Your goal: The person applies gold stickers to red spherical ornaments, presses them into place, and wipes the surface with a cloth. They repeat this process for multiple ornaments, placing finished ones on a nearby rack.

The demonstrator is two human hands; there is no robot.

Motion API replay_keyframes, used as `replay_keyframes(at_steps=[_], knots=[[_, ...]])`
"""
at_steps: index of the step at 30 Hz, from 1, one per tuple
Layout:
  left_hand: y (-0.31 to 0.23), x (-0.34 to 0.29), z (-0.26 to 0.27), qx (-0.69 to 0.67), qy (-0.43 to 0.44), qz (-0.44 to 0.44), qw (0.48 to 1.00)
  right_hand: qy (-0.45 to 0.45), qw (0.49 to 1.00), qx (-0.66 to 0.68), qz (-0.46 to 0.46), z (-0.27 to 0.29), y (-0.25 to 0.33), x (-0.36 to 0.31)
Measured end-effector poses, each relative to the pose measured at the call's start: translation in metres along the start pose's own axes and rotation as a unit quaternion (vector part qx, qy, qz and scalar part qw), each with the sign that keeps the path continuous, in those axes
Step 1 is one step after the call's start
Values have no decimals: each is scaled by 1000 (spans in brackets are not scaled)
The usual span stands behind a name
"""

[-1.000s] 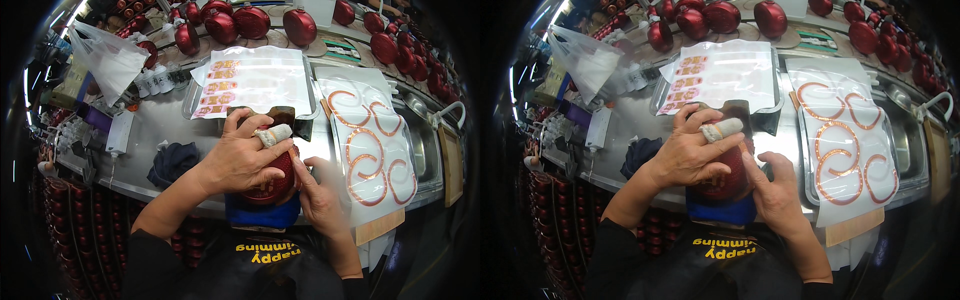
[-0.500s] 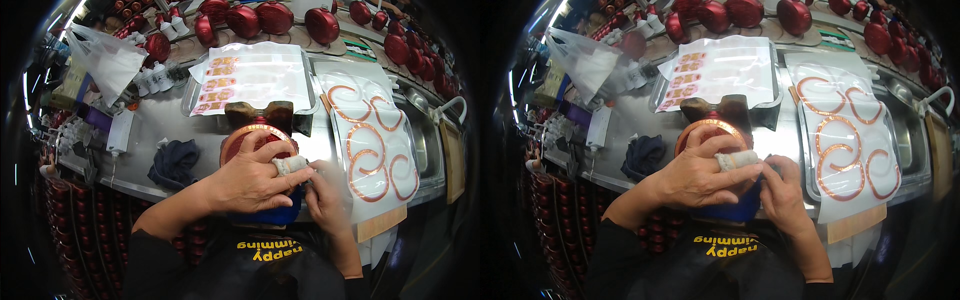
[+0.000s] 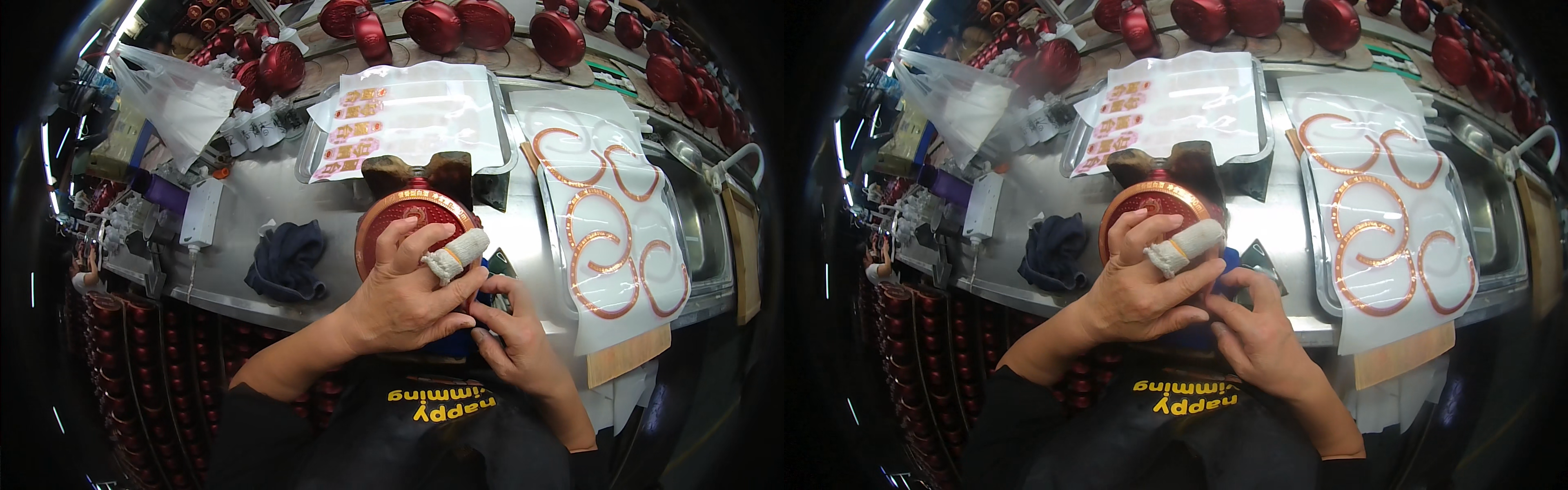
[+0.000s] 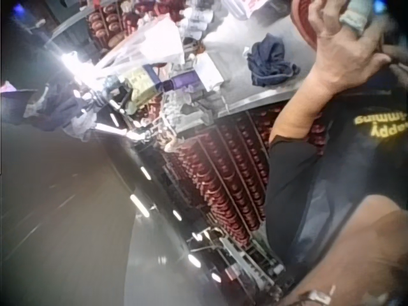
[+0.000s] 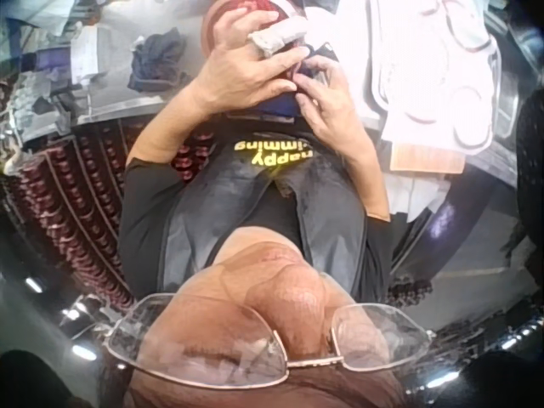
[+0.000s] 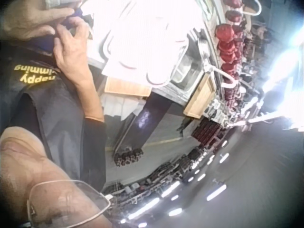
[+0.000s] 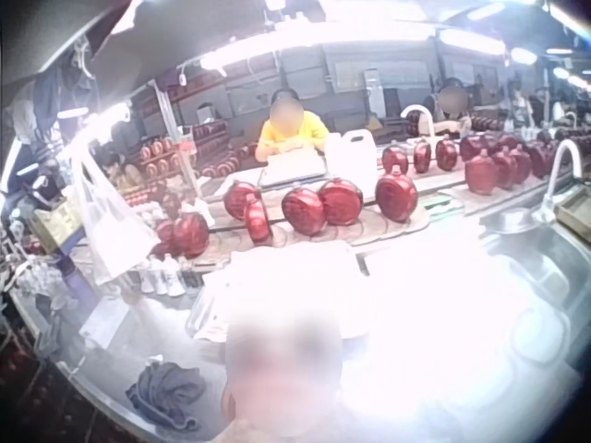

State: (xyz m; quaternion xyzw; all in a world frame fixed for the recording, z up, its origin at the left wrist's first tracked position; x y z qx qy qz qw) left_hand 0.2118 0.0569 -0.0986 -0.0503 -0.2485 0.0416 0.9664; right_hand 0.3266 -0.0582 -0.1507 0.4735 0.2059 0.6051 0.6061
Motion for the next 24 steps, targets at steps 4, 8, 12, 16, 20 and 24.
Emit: replay_keyframes(at_steps=[4, 8, 12, 16, 20, 24], knots=[[-1, -6, 3, -6, -12, 5, 1000, -5, 999, -33, -19, 12, 1, 2], [-3, -12, 2, -26, -32, 34, 999, -78, 992, -94, -9, 24, -2, 12], [-19, -20, -4, 44, -98, 122, 987, -74, 990, -114, 38, 14, -2, 20], [-29, -19, -23, 102, -116, 176, 972, -88, 986, -122, 73, 11, -2, 25], [-28, -18, -25, 120, -119, 191, 967, -78, 983, -145, 87, 12, -3, 26], [-30, -19, -16, 111, -126, 180, 969, -80, 982, -148, 91, 12, -2, 26]])
Point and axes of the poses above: each hand's wrist, its own x-axis towards the middle knuckle, its own z-axis out of the back of the hand, y = z × x, the point moved 6 cm from there along x, towards the middle knuckle, and after that the axes turned 5 degrees about -y, right-handed, at the moved point
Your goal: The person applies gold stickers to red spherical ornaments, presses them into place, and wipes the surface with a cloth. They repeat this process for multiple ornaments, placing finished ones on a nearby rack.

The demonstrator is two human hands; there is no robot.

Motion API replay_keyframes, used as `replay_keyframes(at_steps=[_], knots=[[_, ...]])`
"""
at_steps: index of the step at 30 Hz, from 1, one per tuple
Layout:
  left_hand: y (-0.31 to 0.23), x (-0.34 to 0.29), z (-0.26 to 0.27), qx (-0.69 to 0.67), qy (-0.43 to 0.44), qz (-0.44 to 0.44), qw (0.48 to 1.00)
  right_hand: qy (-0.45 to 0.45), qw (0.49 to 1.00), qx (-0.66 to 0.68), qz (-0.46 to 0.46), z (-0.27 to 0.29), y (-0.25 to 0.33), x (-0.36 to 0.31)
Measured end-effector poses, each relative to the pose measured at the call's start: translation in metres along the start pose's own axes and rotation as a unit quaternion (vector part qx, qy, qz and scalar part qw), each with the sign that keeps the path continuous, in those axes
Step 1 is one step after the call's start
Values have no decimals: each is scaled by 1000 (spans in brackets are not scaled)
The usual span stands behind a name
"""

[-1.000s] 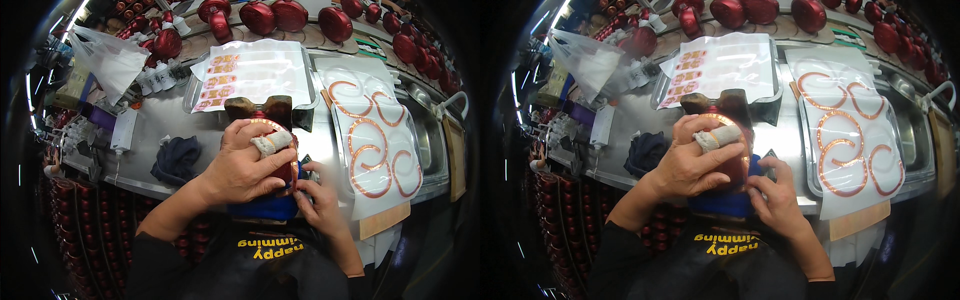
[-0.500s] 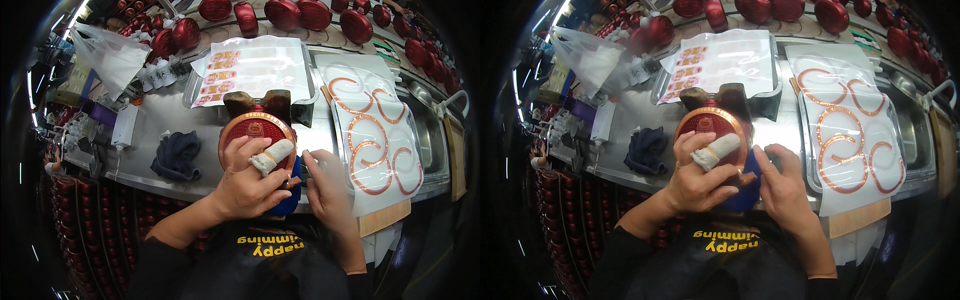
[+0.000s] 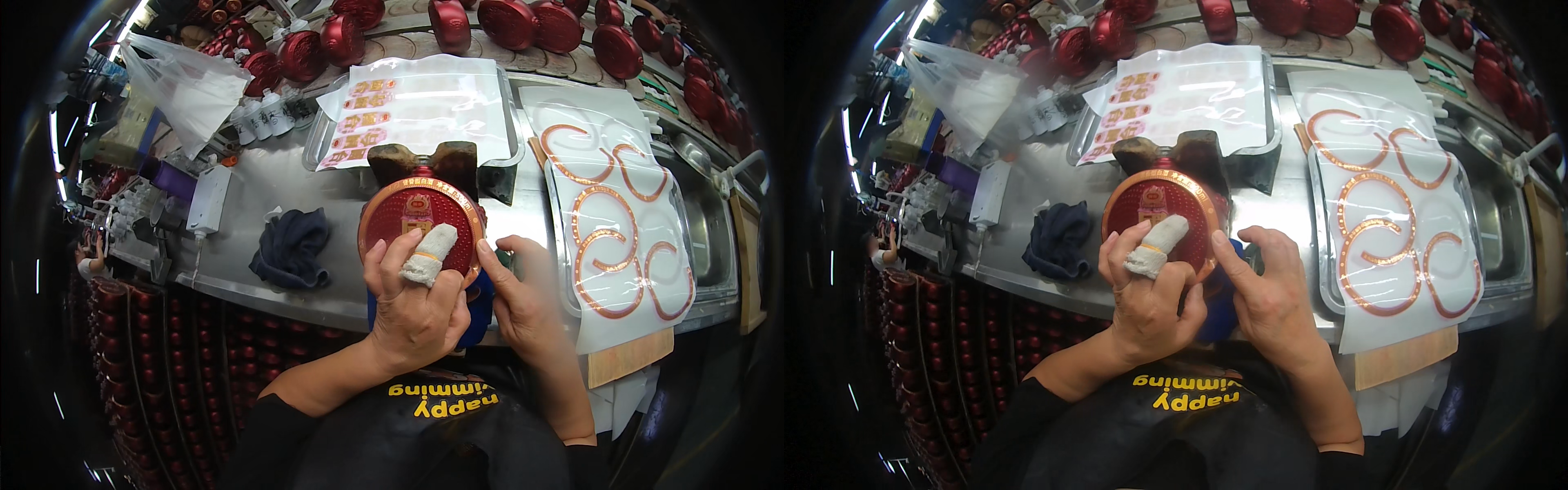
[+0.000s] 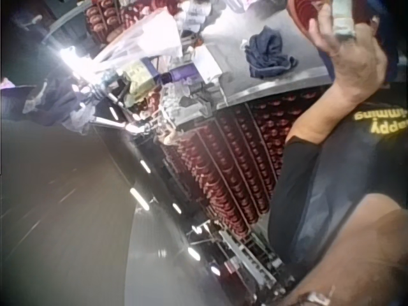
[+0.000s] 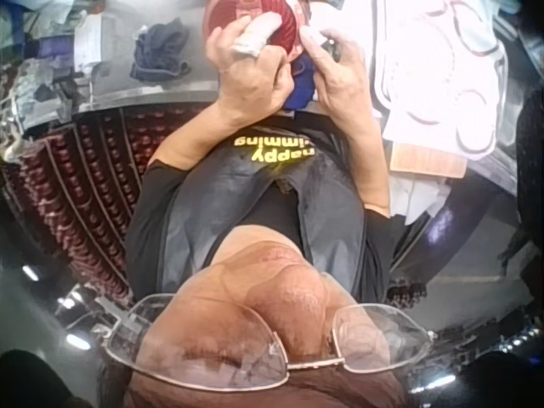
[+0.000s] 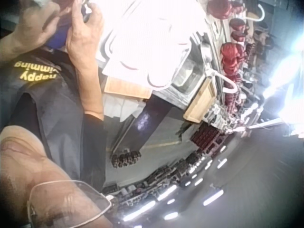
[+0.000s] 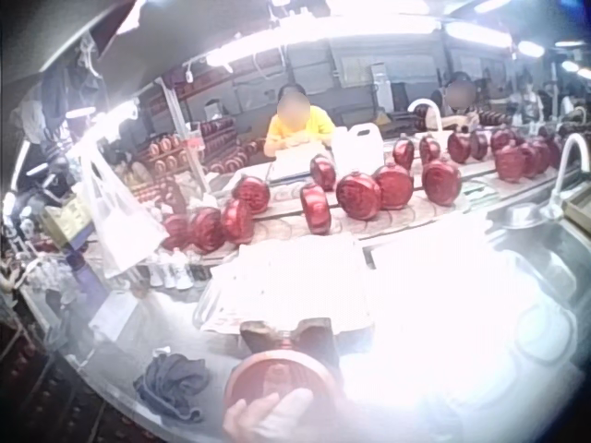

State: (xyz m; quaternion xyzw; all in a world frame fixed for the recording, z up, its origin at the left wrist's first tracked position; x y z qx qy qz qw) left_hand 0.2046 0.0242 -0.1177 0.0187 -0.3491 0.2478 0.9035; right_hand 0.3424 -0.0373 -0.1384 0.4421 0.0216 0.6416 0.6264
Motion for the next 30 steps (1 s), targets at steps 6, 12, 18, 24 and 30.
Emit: replay_keyframes(at_steps=[6, 12, 18, 24, 30], knots=[[-2, -4, 8, 13, -22, -32, 999, 12, 1000, -12, -4, 0, 0, 0], [-1, -10, 4, -14, -31, -9, 999, 18, 999, -32, 1, -2, 1, -1], [0, -10, -6, 39, -55, -26, 997, 22, 999, -34, -3, -3, 0, -3], [-1, -11, 3, 56, -88, -79, 991, 23, 999, -31, 0, -4, 0, -3], [0, -9, 7, 50, -98, -108, 988, 28, 999, -31, -2, -4, 0, -3]])
Point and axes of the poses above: each hand's wrist, its own x-axis towards the middle knuckle, its own z-axis out of the back of the hand, y = z × x, the point moved 6 cm from there along x, towards the middle knuckle, and after that the axes turned 5 degrees about -y, right-handed, at the moved point
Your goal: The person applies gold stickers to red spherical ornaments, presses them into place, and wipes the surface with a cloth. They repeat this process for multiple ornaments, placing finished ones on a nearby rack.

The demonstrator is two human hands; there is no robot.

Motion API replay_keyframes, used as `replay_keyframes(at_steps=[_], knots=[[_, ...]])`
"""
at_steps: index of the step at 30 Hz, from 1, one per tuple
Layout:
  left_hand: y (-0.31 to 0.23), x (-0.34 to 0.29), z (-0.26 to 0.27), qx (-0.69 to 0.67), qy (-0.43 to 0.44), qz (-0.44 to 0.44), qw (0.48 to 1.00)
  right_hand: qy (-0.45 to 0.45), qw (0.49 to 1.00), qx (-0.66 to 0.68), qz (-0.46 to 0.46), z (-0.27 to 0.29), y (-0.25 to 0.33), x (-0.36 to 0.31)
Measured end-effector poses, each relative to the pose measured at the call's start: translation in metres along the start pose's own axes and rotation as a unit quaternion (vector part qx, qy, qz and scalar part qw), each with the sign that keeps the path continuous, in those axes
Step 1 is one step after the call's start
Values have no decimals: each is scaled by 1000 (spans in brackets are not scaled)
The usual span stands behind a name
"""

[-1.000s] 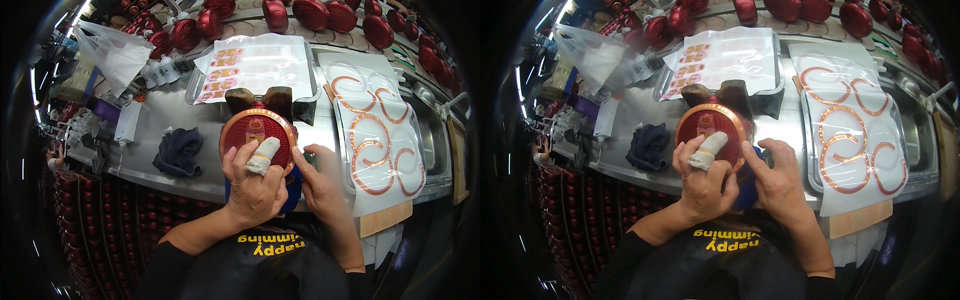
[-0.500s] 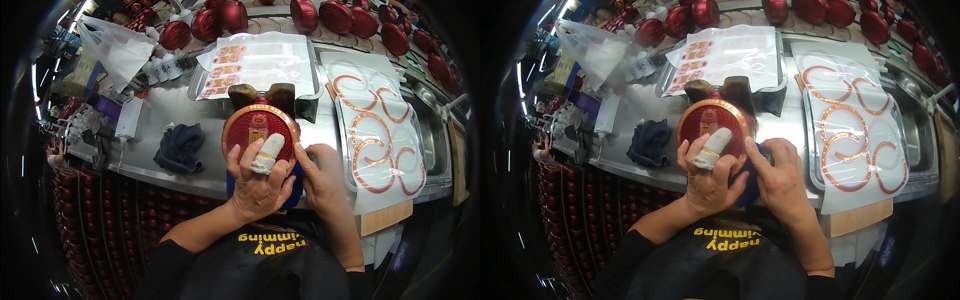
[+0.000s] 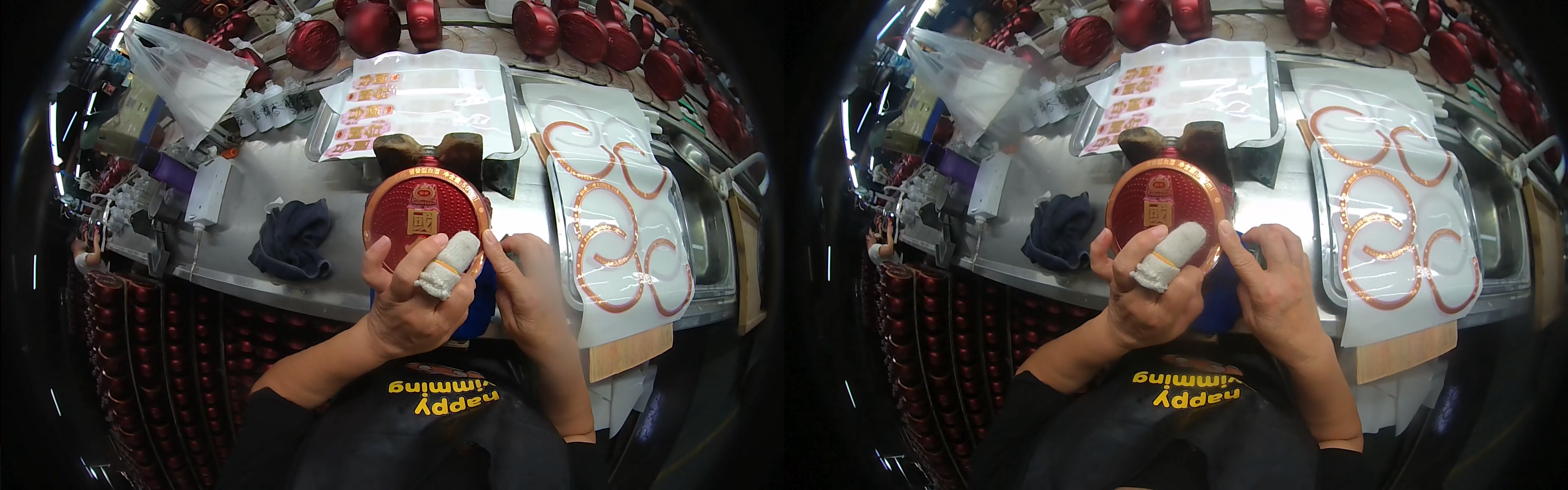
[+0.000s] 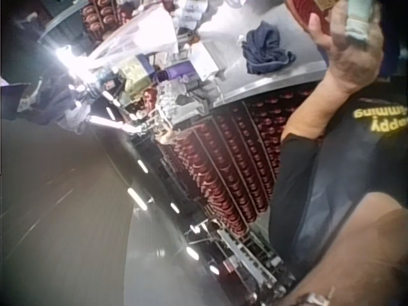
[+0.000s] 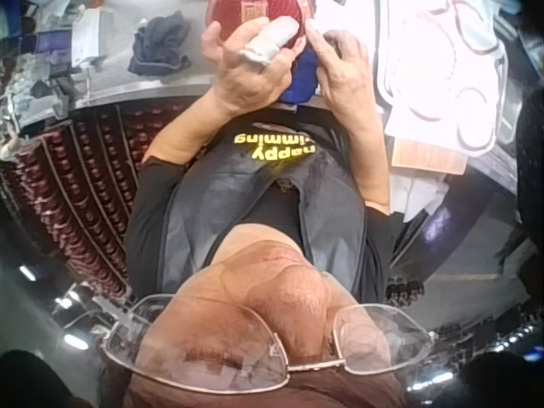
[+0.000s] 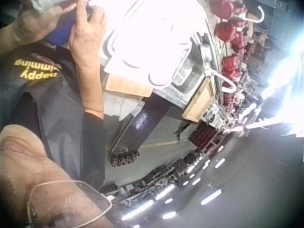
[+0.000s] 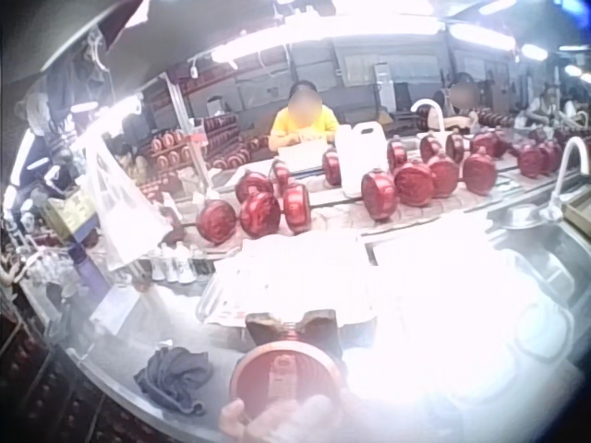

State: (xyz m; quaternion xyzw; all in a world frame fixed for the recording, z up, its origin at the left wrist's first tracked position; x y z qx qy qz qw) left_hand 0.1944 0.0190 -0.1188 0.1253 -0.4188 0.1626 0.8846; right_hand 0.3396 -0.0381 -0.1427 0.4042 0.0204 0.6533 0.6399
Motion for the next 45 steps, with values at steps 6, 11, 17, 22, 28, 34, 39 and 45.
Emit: replay_keyframes(at_steps=[6, 11, 17, 22, 28, 34, 39, 45], knots=[[0, -1, 3, -3, -11, -23, 1000, -9, 1000, -10, 14, 1, 1, 0], [3, -5, 0, -4, 1, -29, 1000, -5, 1000, -17, 22, 1, 5, -3], [6, -12, -1, -23, 29, -18, 999, 16, 999, -42, 31, 2, 11, -9], [11, -16, 2, -64, 47, 65, 995, -2, 999, -18, 32, 4, 12, -11], [7, -15, -12, -28, 85, 147, 985, -8, 999, -18, 32, -1, 9, -11], [5, -18, -11, -59, 86, 164, 981, -1, 999, -15, 31, -1, 8, -12], [13, -31, 9, -68, 104, 158, 980, 3, 999, -15, 31, -1, 7, -14], [9, -32, -1, -54, 85, 167, 981, -4, 999, -4, 34, -7, 5, -15]])
Point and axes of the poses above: each hand's wrist, its own x-axis towards the middle knuckle, its own z-axis out of the back of the hand, y = z × x, the point moved 6 cm from there along x, towards the middle knuckle, and after that the axes turned 5 degrees about -y, right-handed, at the moved point
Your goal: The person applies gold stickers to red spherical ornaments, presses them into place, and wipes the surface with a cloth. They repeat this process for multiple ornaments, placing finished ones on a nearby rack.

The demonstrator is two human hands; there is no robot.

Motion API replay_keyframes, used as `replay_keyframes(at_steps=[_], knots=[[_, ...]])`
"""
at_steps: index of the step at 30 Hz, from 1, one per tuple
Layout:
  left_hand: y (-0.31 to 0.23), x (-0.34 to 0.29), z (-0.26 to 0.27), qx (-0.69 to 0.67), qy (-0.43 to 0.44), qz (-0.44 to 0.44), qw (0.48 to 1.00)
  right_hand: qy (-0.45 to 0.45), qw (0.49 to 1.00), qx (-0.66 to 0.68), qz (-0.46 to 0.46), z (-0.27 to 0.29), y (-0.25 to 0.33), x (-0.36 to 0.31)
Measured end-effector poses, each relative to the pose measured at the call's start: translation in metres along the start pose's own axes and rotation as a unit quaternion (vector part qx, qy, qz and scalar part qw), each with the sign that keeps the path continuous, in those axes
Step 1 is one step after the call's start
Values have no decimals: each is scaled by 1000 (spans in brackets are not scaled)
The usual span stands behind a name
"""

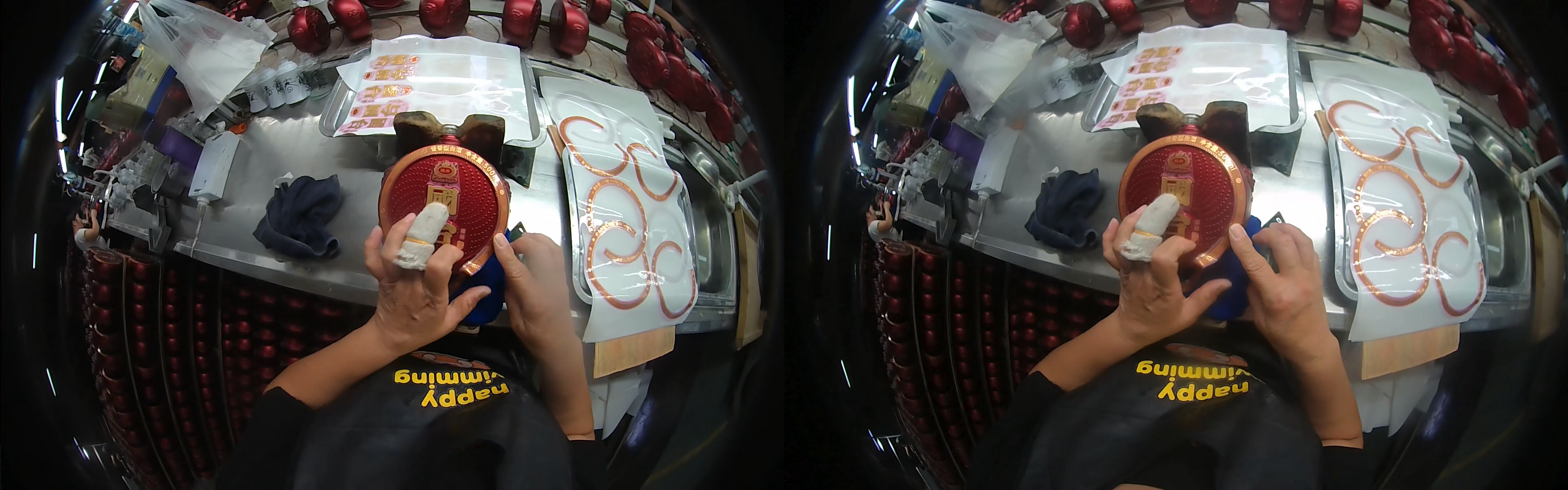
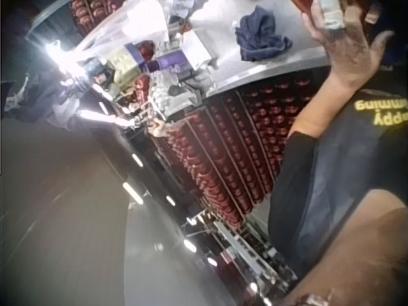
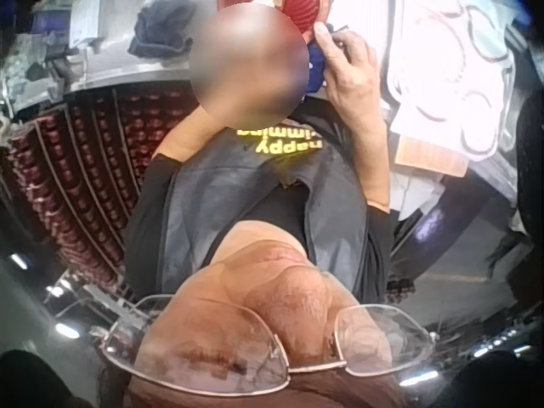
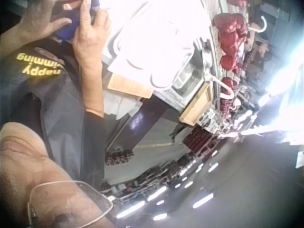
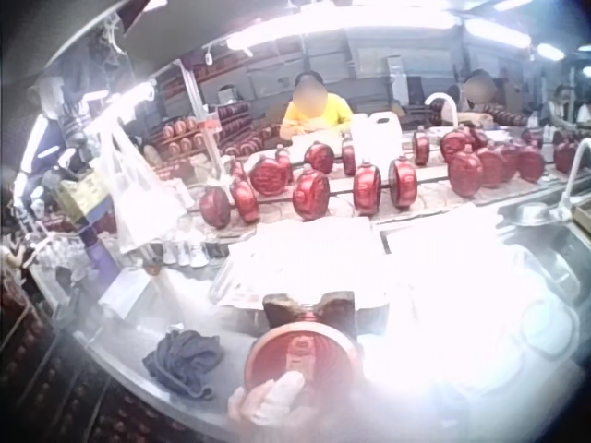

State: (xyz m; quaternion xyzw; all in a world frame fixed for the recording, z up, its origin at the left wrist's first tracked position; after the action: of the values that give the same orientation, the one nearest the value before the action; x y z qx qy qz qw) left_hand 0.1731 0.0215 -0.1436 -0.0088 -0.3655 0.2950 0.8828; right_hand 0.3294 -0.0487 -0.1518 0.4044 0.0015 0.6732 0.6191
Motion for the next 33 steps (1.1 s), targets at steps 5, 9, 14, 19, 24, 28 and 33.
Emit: replay_keyframes(at_steps=[5, 9, 14, 19, 24, 28, 33], knots=[[4, -2, 1, 7, -1, -18, 1000, 4, 1000, -9, -4, 0, -1, -2], [14, -11, 18, 22, 4, -19, 1000, 3, 1000, -14, -7, 1, 1, -2], [17, -13, 25, 53, -7, -77, 996, 13, 999, -43, 8, -4, 7, -6], [42, 0, 38, -268, 1, 71, 961, 21, 999, -22, 24, 1, 10, -9], [13, 15, 16, -120, 9, 18, 993, -61, 987, 103, -110, -1, -11, 3], [3, 25, 1, -30, 18, 29, 999, -35, 968, 167, -182, -21, -26, 15], [3, 28, 2, -37, 20, 42, 998, -5, 957, 212, -199, -26, -30, 17]])
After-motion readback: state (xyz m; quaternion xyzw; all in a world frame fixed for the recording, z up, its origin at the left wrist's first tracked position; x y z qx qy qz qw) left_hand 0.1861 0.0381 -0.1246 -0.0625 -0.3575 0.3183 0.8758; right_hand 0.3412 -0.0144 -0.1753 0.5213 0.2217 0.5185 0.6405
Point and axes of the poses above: each hand's wrist, its own x-axis towards the middle knuckle, its own z-axis out of the back of the hand, y = z × x, the point moved 6 cm from there along x, towards the middle knuckle, and after that the axes turned 5 degrees about -y, right-handed, at the moved point
